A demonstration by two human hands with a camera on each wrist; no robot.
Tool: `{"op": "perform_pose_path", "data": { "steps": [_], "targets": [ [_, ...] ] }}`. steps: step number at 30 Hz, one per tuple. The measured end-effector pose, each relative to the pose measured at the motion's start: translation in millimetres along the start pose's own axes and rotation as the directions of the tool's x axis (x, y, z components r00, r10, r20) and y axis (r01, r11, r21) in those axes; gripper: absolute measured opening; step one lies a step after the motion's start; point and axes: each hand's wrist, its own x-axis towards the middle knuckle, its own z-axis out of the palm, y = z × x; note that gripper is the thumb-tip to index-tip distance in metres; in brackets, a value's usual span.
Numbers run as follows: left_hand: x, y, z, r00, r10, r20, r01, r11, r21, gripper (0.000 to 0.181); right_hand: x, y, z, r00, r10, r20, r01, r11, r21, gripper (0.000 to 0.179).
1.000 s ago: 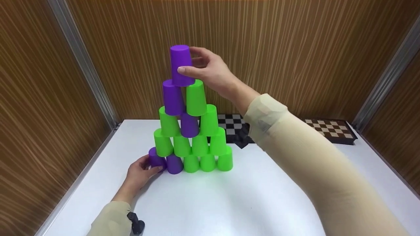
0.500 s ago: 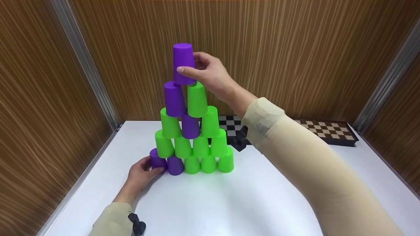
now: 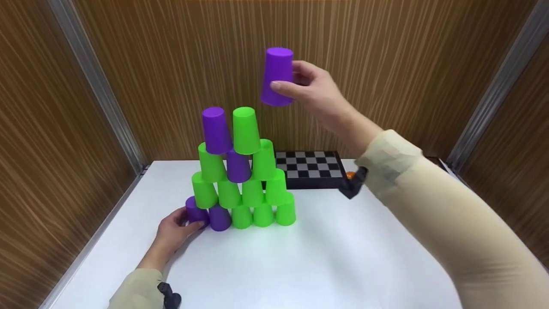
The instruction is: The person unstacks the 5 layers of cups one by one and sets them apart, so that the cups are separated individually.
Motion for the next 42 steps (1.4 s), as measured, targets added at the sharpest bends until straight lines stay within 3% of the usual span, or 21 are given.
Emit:
{"op": "perform_pose_path", "data": {
  "steps": [9, 18, 30, 37, 42],
  "targets": [
    [-3.3, -6.3, -10.7, 1.000, 0.009, -0.007, -0.009, 1.000, 0.004, 0.081, -36.5, 22.9, -59.2, 0.994, 0.082, -0.078, -0.092, 0.986, -0.138, 0.067],
    [-6.0, -11.2, -24.6, 1.000, -0.024, 0.002, 0.024, 1.000, 0.020, 0.086, -80.7, 74.3, -106.9, 0.967, 0.178, -0.184, -0.208, 0.964, -0.163, 0.073],
    [-8.8, -15.6, -29.7, 0.999, -0.045, 0.004, 0.045, 0.999, 0.023, 0.091, -141.6, 149.5, -153.2, 0.916, 0.320, -0.241, -0.359, 0.923, -0.139, 0.083],
    [-10.0, -15.3, -30.1, 0.999, -0.043, -0.002, 0.043, 0.999, 0.022, 0.089, -173.0, 196.9, -168.3, 0.894, 0.351, -0.280, -0.395, 0.911, -0.119, 0.080],
    [-10.2, -14.8, -29.2, 0.999, -0.045, -0.002, 0.045, 0.999, 0.028, 0.089, -191.8, 223.1, -176.5, 0.860, 0.423, -0.284, -0.462, 0.883, -0.085, 0.084]
  ]
}}
